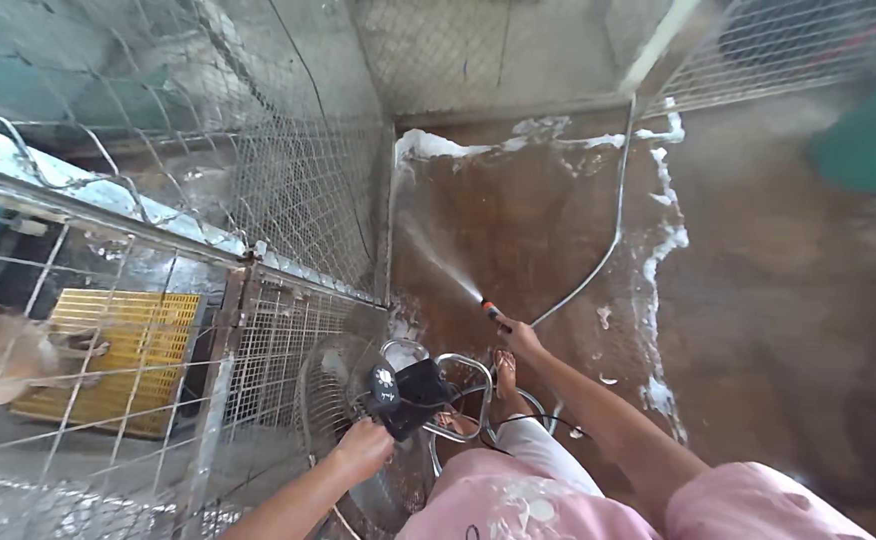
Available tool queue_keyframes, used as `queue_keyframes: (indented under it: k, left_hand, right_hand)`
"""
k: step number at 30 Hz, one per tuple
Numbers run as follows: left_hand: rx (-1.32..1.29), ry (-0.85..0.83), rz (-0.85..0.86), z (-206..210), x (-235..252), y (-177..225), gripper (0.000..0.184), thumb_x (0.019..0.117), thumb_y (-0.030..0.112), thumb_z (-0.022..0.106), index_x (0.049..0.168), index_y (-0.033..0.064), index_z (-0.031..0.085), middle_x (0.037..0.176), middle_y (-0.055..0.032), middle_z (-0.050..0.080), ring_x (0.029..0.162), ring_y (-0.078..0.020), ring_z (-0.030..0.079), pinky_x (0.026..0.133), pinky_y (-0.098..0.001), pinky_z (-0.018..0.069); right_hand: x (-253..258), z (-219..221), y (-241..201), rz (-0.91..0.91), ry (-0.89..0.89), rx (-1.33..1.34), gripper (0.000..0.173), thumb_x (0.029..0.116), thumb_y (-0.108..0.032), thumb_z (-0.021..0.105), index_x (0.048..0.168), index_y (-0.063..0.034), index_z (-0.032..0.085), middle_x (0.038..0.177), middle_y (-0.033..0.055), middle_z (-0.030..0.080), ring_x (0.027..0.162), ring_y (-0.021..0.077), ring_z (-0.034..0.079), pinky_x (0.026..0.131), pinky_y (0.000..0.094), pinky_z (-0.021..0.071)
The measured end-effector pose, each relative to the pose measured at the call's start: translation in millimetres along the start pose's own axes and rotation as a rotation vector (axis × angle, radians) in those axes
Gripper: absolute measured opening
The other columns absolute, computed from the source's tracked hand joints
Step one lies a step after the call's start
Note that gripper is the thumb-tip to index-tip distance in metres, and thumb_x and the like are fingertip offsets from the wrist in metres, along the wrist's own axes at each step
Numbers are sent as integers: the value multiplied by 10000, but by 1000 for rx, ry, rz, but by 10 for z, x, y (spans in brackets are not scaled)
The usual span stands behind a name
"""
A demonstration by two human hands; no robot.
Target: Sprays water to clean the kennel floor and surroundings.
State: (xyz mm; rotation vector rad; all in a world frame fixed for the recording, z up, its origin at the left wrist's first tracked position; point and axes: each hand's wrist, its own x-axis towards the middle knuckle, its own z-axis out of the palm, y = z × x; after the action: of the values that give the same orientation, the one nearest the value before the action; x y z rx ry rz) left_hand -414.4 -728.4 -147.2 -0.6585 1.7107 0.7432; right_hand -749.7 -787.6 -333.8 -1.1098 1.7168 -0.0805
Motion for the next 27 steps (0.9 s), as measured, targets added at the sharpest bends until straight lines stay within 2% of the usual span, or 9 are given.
queue_keyframes:
  k: [5, 10, 12, 15, 19, 23, 27]
  left_hand:
    - [17, 16, 0, 134, -3, -17, 225, 1047, 69, 503, 1146, -57, 662, 1193, -248, 681, 1193, -420, 623, 1059, -573, 432]
    - [56, 31, 6, 245, 41, -7, 221, 1033, 66, 535, 1165, -62, 659, 1208, -258, 673, 1191, -434, 622, 1045, -597, 444]
    - [59, 45, -4, 251, 50, 16, 215, 1027, 60, 537, 1156, -58, 662, 1208, -262, 672, 1190, -441, 621, 1030, -609, 450]
    - [65, 47, -26, 275, 34, 71, 210, 1023, 58, 539, 1150, -56, 662, 1205, -262, 671, 1187, -444, 620, 1016, -620, 452]
    - [68, 60, -53, 368, 30, 136, 198, 1000, 45, 563, 1136, -52, 669, 1184, -263, 677, 1161, -454, 631, 976, -635, 474]
    - [38, 52, -95, 473, -52, 269, 202, 1014, 48, 540, 1123, -62, 668, 1185, -266, 677, 1171, -454, 627, 989, -628, 468]
    - [-15, 67, -124, 673, -199, 519, 209, 1023, 55, 527, 1120, -61, 670, 1181, -273, 673, 1171, -455, 623, 996, -623, 462]
  right_hand:
    - [-355, -66, 282, 105, 152, 31, 478, 1062, -174, 525, 1537, -136, 493, 1387, 235, 620, 1293, 404, 595, 1104, 570, 447]
    - [-682, 19, 435, 49, 122, 8, 456, 1068, -179, 525, 1523, -151, 514, 1386, 230, 621, 1291, 401, 595, 1106, 571, 443]
    - [-793, 19, 488, 52, 184, 38, 479, 1066, -183, 531, 1543, -170, 491, 1383, 228, 626, 1291, 397, 599, 1108, 562, 447]
    - [-936, 9, 610, 28, 182, 35, 528, 1064, -193, 541, 1581, -181, 431, 1394, 232, 618, 1296, 394, 597, 1115, 561, 441]
    - [-1125, -70, 761, 91, 245, 67, 542, 1055, -212, 571, 1564, -137, 401, 1310, 262, 645, 1211, 429, 640, 1041, 584, 493]
    - [-1290, -89, 1028, 83, 154, -20, 532, 1058, -190, 558, 1562, -107, 409, 1332, 278, 629, 1250, 442, 613, 1069, 596, 465]
    - [-1436, -78, 1388, 72, 22, -153, 485, 1047, -169, 566, 1514, -66, 480, 1377, 272, 606, 1293, 445, 582, 1093, 618, 440]
